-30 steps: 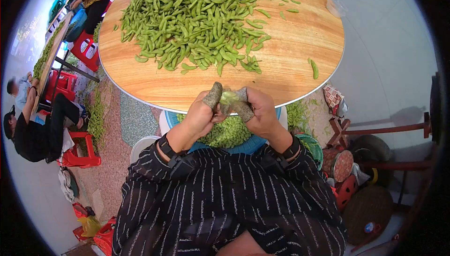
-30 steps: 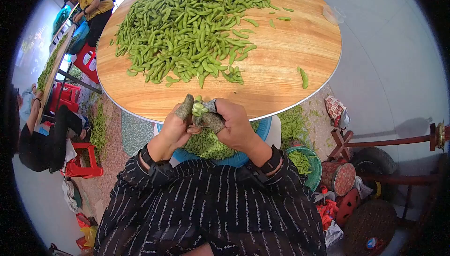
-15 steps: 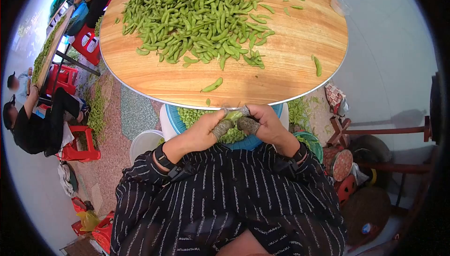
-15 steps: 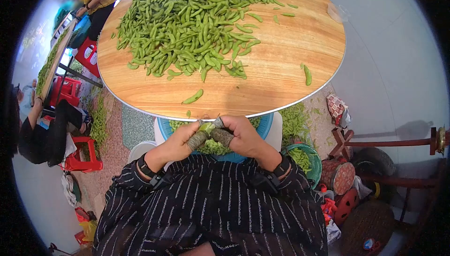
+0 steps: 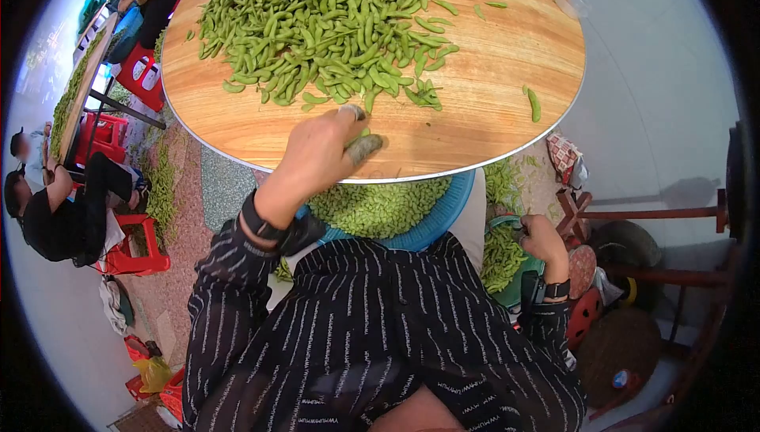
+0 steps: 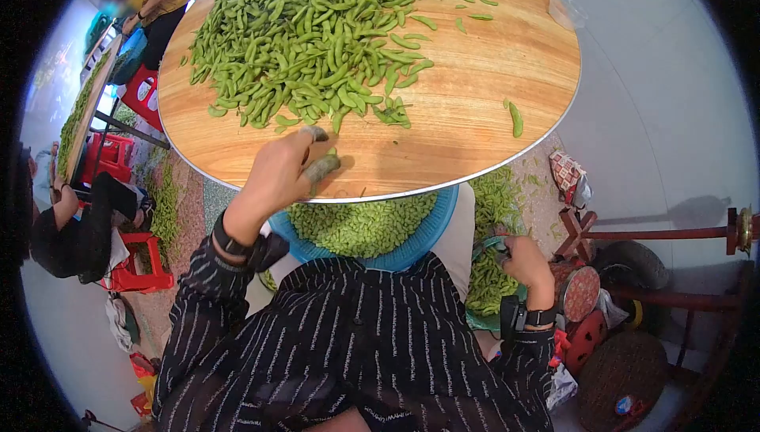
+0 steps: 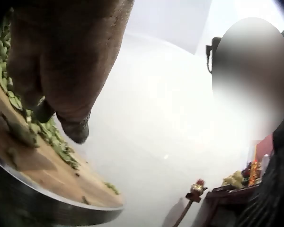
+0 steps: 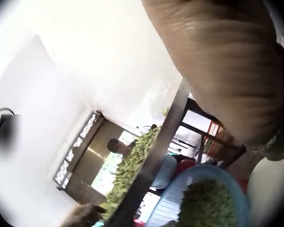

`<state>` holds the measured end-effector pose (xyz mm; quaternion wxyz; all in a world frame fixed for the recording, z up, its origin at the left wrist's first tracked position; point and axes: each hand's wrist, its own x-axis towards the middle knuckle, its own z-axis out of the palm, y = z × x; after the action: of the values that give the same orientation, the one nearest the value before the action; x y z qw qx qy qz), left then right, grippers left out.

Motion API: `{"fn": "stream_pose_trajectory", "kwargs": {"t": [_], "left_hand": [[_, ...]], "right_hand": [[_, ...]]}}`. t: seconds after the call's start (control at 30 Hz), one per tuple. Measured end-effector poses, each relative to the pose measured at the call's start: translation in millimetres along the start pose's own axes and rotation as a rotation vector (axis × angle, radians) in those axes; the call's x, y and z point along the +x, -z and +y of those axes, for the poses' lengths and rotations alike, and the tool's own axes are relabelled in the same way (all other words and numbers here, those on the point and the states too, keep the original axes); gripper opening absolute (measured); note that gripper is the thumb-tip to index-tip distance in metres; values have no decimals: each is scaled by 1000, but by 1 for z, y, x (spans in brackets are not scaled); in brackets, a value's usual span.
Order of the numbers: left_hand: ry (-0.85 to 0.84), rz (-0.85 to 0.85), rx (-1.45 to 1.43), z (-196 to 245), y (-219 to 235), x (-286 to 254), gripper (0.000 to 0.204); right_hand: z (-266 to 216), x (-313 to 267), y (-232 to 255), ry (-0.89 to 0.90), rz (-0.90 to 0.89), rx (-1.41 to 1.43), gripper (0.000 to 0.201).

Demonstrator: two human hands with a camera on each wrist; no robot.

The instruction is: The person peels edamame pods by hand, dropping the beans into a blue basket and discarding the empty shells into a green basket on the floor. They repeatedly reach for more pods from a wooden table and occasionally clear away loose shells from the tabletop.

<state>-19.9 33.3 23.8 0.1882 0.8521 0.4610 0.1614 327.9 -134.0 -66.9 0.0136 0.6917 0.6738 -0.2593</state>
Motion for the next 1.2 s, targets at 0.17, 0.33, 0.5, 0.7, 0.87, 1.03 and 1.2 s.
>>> {"fn": "stream_pose_trajectory", "kwargs": {"t": [0.17,0.33,0.5,0.7,0.87,1.03,1.2], "left_hand": [[2,-105,105,-25,-24,25,27],[333,11,-1002,-25,-10,15,16],[300,173,-1450,-2,-15,-5,13],[120,-191,-988,5,-1,-18,17],[-181,-95,-539,8,-3,-17,22],[-190,106,-86,11,-17,-24,20],[-221,142,-26,10,-22,-26,29]], "right_hand": [[-60,13,20,156,-37,574,14],[-141,51,31,453,-23,1036,26],[-191,83,32,375,-124,1571,30],[-203,89,41,468,102,1446,29],[-204,84,44,358,171,1530,21],[-196,83,39,347,-75,1609,12],[-198,82,39,323,-61,1636,9]]}}
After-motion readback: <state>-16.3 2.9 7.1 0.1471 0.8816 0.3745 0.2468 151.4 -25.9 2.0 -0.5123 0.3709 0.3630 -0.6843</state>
